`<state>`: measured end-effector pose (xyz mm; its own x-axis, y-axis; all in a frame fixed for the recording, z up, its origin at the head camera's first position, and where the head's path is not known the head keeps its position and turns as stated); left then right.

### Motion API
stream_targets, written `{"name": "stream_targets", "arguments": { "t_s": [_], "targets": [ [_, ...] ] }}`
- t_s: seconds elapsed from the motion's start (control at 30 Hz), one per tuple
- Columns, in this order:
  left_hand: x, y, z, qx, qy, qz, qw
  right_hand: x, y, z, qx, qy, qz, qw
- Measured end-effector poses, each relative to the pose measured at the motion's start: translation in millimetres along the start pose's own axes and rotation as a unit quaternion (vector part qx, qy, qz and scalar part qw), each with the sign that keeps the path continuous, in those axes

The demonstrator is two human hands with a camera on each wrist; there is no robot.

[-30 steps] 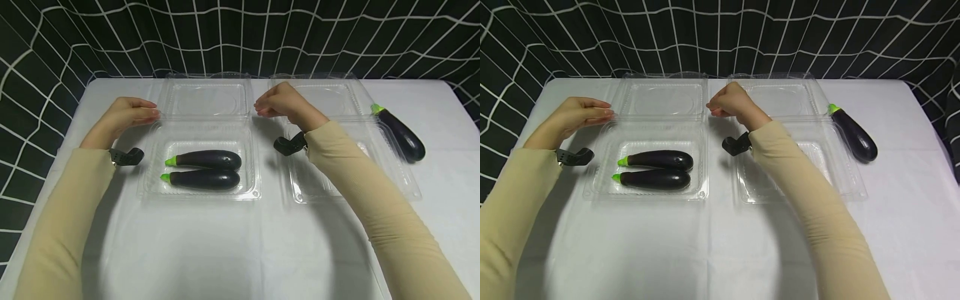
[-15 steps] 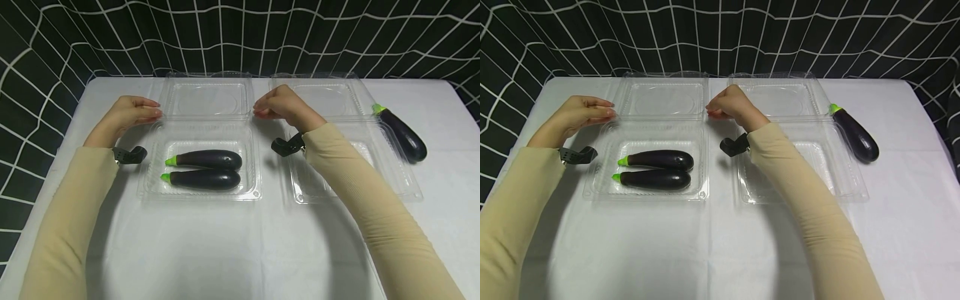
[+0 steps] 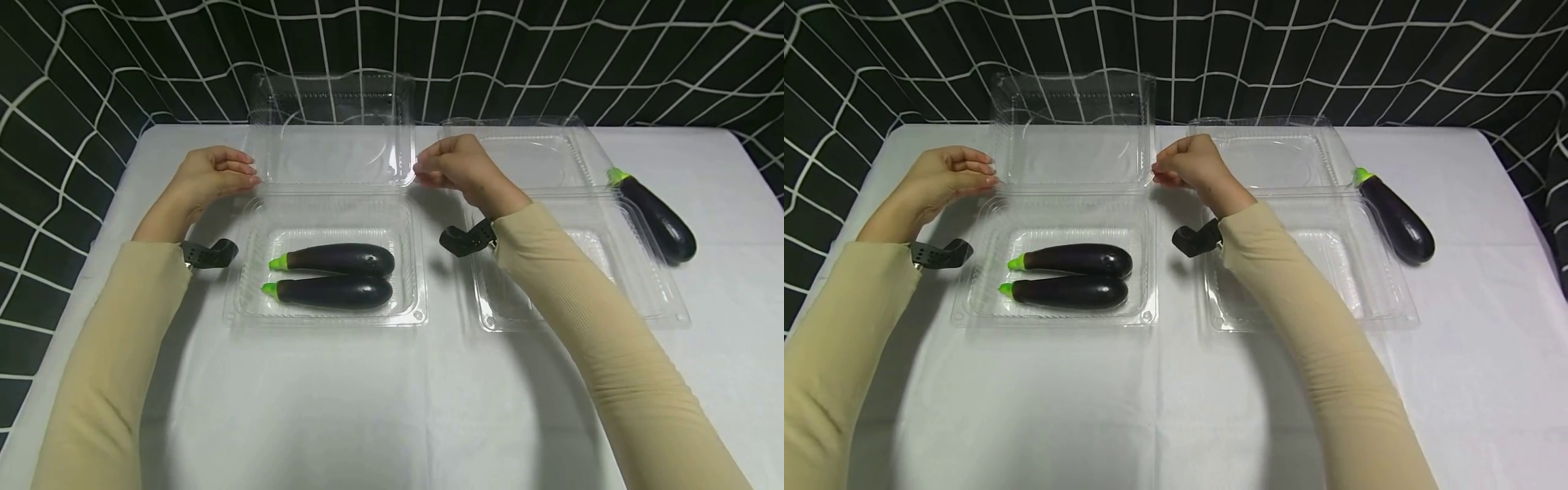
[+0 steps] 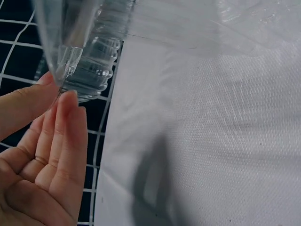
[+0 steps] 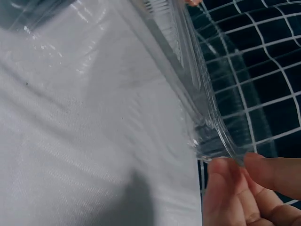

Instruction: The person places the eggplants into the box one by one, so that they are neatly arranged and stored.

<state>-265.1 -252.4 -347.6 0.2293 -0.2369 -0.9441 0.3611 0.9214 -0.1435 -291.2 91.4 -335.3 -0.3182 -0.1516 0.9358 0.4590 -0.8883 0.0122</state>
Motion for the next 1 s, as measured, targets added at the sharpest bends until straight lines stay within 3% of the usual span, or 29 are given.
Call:
{"name": "stream_targets", "arguments": {
  "t_s": [0.17,0.37,0.8,1.0],
  "targets": [
    [-1.4,-1.1,3.0,-0.016,0.017,-0.005,0.9997,0.2,1.2,-1.1,-0.016,-0.028,-0.009,0.9994],
    [-1.3,-1.0,3.7,-0.017,0.025,-0.004,0.9995,-2.2,2.7,-1.3,-0.019,-0.031,-0.023,0.9991],
    [-3.4,-2.0,8.5,-0.021,0.044,0.012,0.9987,-0.8,4.3,-2.9,-0.019,-0.046,0.006,0.9988],
    [-4.9,-3.0,8.5,-0.02,0.088,0.03,0.9955,1.6,3.6,-3.7,-0.02,-0.069,0.014,0.9973]
  ]
}}
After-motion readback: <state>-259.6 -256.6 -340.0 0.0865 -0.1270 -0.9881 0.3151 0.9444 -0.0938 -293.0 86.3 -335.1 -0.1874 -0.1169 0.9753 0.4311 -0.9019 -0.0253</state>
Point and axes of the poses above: each hand's wrist, its own z-axis away from the middle knuckle, its own y-axis out of the palm, x = y × z, the point moved 4 cm from there along -z, towards the middle knuckle, and after that the axes turned 15 degrees about x, right-handed, at the moved point
